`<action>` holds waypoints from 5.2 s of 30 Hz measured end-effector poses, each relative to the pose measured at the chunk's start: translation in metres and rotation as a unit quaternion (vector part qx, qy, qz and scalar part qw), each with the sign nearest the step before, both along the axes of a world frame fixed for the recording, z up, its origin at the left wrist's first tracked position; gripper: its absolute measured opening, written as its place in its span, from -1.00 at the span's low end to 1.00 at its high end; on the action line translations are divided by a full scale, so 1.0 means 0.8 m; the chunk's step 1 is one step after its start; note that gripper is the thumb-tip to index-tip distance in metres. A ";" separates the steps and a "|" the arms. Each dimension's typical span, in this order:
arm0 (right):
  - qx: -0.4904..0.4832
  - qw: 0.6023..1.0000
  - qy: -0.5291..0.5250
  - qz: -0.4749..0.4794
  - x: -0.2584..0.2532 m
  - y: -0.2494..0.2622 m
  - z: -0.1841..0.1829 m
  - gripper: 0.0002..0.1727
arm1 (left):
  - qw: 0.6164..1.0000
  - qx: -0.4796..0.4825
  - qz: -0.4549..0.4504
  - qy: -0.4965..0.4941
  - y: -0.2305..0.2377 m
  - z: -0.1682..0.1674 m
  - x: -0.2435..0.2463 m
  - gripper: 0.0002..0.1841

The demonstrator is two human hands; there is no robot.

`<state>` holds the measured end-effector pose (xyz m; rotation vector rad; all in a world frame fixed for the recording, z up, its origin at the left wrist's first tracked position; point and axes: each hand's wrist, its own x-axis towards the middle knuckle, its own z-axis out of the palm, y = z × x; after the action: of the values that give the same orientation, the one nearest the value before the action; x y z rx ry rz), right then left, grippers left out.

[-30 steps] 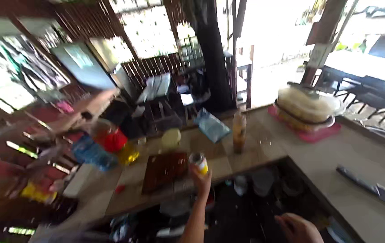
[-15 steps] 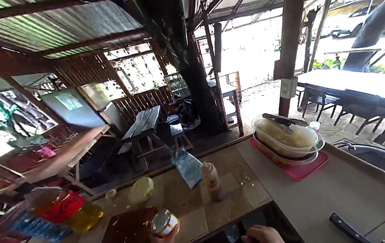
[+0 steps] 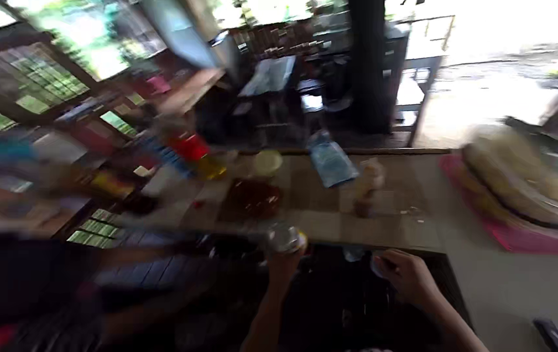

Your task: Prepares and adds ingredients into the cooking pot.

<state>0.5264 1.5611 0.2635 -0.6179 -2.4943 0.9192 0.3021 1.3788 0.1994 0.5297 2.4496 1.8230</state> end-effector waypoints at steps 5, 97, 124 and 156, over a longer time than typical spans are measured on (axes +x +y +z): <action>0.015 0.989 0.018 0.149 -0.049 -0.094 -0.020 -0.69 | 0.998 0.045 0.030 -0.005 -0.109 0.015 0.064 0.16; -0.113 -0.074 -0.343 0.930 -0.929 -2.551 -0.045 -0.65 | 0.153 -0.231 0.935 -0.222 -2.404 0.204 -0.156 0.06; -0.215 0.022 -0.100 0.971 -0.934 -2.587 0.019 -0.70 | 0.178 -0.485 0.787 -0.338 -2.465 0.201 -0.150 -0.08; 0.340 0.161 0.354 0.856 -0.827 -2.838 0.138 -0.79 | 0.219 -0.604 0.662 -0.385 -2.445 0.206 -0.174 -0.43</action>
<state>-0.1355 -0.7090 0.3738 2.6434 -1.0781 0.0074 0.1630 -0.5771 0.3643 -2.2462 1.9620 -0.8341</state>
